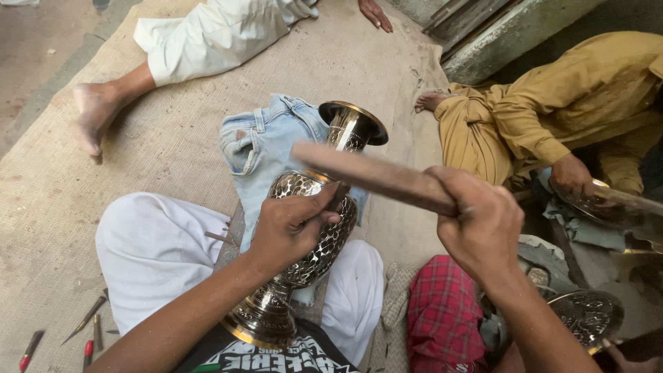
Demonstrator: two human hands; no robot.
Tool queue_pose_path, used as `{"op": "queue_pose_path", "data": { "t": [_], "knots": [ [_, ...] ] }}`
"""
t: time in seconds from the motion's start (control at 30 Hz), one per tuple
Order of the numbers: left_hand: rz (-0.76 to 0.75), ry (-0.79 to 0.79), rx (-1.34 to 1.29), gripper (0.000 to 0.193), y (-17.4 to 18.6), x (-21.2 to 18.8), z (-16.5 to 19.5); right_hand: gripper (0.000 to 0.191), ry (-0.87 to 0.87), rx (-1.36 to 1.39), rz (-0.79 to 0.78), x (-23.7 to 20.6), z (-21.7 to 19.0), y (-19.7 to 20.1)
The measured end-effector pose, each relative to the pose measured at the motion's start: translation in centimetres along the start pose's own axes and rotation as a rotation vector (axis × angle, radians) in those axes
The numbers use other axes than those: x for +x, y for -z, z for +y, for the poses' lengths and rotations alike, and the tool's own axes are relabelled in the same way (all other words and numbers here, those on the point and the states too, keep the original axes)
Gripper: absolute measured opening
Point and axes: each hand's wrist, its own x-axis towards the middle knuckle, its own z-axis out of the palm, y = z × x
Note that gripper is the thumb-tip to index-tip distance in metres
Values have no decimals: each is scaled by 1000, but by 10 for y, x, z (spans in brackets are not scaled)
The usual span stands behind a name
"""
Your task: The person sits on the floor holding a small punch against the engraved surface of a brass vase and repeatedly strikes the punch with a wooden mallet, working the patterned decoration across the vase body. Other workers perform similar metalwork nearby.
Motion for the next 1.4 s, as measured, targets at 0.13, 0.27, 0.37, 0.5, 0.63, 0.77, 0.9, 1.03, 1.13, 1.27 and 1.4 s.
{"op": "queue_pose_path", "data": {
  "t": [0.13,0.27,0.37,0.5,0.63,0.77,0.9,1.03,1.13,1.27,1.4],
  "knots": [
    [11,50,119,49,-3,1,0,28,-20,-30,-41,5,0,-7],
    [18,6,102,54,-3,3,3,25,-195,423,14,11,0,-10],
    [30,-13,89,57,-3,4,6,49,-4,-88,-141,17,4,-4],
    [10,48,119,55,-4,6,9,40,-200,382,25,25,3,-4],
    [5,40,168,53,-4,7,8,39,-154,236,-52,25,0,-6],
    [17,-5,66,56,-4,6,6,36,-468,758,91,21,1,-12],
    [12,52,122,48,-5,8,7,35,-97,27,-99,18,6,-17],
    [-11,58,63,52,-3,9,13,35,-219,57,-156,15,6,-18],
    [-21,61,73,49,-1,13,16,37,-265,262,-114,14,5,-15],
    [-26,35,90,46,-1,14,16,39,-134,-65,-148,11,3,-11],
    [-35,40,96,45,-1,13,14,33,-155,223,-83,9,2,-8]
  ]
}}
